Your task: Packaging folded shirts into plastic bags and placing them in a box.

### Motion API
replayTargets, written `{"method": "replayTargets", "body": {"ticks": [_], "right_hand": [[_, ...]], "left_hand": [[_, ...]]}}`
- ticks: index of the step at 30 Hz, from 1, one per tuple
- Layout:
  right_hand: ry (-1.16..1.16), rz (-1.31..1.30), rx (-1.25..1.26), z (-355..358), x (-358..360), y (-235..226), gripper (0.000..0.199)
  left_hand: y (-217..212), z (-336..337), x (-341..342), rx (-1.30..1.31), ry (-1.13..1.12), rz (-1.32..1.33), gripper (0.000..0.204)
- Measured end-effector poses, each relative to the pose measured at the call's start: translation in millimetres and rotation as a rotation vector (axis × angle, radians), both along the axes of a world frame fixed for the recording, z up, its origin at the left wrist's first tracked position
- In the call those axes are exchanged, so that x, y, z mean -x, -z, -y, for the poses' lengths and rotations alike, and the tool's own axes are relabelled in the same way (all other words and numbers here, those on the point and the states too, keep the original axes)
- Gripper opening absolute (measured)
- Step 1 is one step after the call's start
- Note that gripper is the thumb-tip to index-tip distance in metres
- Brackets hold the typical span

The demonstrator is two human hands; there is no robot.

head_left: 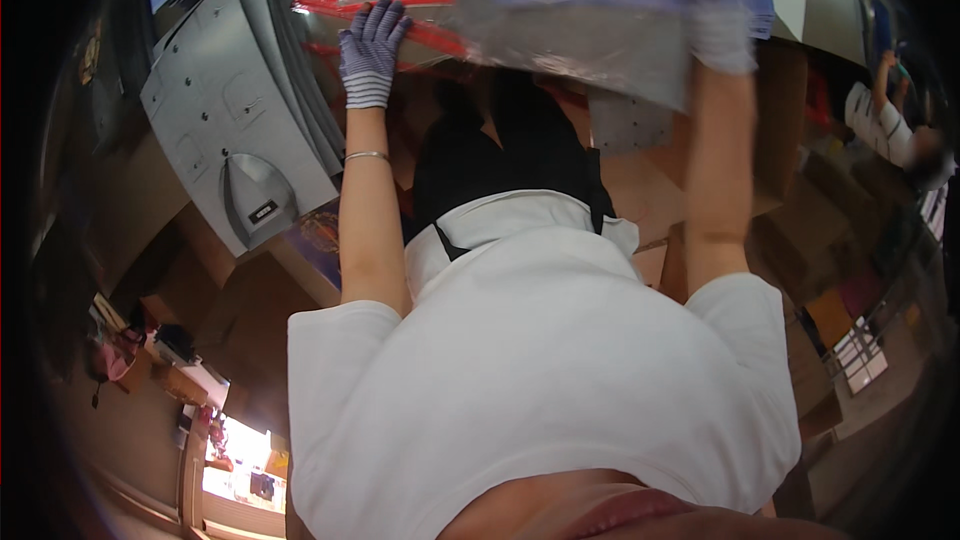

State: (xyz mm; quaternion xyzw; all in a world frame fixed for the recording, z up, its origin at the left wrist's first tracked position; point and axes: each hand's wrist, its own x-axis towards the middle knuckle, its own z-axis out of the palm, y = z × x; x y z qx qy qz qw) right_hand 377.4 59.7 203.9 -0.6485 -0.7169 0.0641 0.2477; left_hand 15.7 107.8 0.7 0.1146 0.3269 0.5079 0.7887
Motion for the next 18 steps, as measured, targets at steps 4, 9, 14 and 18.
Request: {"method": "replayTargets", "body": {"ticks": [4, 9, 14, 18], "right_hand": [[0.303, -0.481, 0.482, 109.4, -58.2, -102.5, 0.028], [-0.166, 0.367, 0.817, 158.9, -82.0, -41.8, 0.026], [-0.506, 0.878, 1.023, 171.7, -61.7, 239.0, 0.021], [-0.445, 0.854, 1.164, 236.9, -89.5, 430.5, 0.031]], "left_hand": [[5.5, -5.2, 8.0, 0.028, 0.009, 0.016, 0.056], [4.0, -11.5, 5.6, 0.072, 0.050, -0.028, 0.054], [4.1, -1.4, 32.2, -0.292, 0.189, -0.353, 0.047], [-36.7, -7.5, -24.7, -0.375, 0.534, -1.316, 0.026]]}}
